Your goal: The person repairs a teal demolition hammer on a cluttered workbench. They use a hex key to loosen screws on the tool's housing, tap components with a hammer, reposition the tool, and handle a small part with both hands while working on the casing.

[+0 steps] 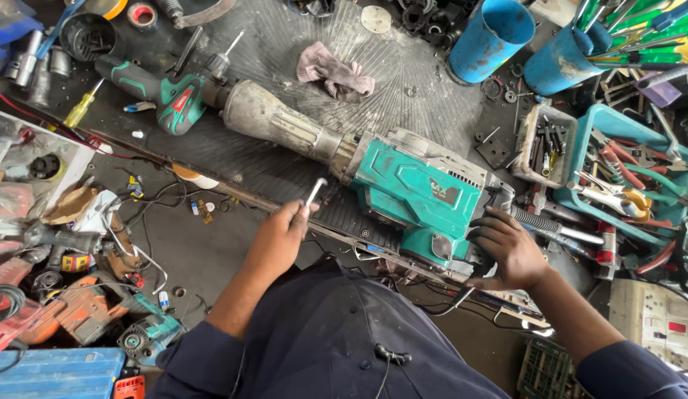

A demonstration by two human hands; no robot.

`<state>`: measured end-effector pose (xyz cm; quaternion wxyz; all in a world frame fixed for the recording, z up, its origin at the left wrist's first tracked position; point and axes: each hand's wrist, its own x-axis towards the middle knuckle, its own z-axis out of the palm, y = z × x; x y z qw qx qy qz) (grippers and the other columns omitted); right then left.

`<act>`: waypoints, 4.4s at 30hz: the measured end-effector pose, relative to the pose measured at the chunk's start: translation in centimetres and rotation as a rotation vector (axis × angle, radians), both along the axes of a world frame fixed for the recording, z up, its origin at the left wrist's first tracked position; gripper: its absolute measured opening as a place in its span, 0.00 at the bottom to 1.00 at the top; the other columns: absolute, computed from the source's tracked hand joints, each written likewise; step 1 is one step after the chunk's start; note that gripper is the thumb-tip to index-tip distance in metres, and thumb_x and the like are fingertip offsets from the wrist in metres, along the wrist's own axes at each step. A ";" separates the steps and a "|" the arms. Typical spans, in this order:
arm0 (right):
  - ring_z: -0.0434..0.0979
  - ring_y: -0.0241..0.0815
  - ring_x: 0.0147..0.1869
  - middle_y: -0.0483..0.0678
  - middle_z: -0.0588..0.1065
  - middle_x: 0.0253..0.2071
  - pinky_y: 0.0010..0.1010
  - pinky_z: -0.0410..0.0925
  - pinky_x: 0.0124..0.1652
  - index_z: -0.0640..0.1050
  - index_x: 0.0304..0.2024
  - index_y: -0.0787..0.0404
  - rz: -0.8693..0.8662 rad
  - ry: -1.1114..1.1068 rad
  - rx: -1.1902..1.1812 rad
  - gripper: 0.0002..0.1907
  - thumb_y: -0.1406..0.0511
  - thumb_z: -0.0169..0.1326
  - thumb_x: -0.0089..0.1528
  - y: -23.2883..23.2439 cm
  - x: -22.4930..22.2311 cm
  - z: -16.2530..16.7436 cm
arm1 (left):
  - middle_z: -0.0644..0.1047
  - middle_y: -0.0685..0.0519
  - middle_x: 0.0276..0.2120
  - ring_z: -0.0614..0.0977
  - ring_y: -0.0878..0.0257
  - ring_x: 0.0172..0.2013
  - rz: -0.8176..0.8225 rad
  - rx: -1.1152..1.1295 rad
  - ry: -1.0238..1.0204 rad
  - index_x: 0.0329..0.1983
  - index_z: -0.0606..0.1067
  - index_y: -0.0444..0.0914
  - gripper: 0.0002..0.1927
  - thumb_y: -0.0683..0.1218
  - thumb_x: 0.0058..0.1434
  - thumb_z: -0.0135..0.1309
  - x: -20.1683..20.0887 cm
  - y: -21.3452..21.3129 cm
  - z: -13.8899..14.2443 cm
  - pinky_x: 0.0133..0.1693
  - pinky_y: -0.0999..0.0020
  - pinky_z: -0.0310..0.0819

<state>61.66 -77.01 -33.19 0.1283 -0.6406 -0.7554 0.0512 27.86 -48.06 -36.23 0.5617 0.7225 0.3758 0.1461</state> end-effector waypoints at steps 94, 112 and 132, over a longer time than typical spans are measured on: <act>0.76 0.49 0.29 0.49 0.73 0.25 0.40 0.68 0.30 0.76 0.25 0.61 -0.208 0.225 0.400 0.12 0.61 0.62 0.57 9.5 -5.9 1.1 | 0.63 0.60 0.29 0.61 0.73 0.27 -0.146 -0.435 -0.765 0.63 0.73 0.34 0.18 0.50 0.81 0.42 13.0 12.2 3.3 0.31 0.75 0.58; 0.72 0.54 0.55 0.52 0.73 0.49 0.46 0.62 0.54 0.77 0.44 0.61 -0.668 0.086 0.351 0.18 0.61 0.67 0.56 12.2 -10.3 2.9 | 0.58 0.64 0.22 0.57 0.77 0.21 -0.076 -0.346 -0.520 0.48 0.75 0.41 0.12 0.50 0.76 0.43 17.3 10.7 2.4 0.20 0.78 0.48; 0.69 0.57 0.66 0.54 0.73 0.55 0.52 0.59 0.64 0.77 0.46 0.62 -0.595 -0.005 0.281 0.32 0.49 0.71 0.49 13.4 -10.5 3.5 | 0.72 0.58 0.37 0.67 0.72 0.34 0.031 0.128 -0.662 0.46 0.69 0.35 0.10 0.46 0.79 0.43 16.7 7.4 1.7 0.37 0.74 0.65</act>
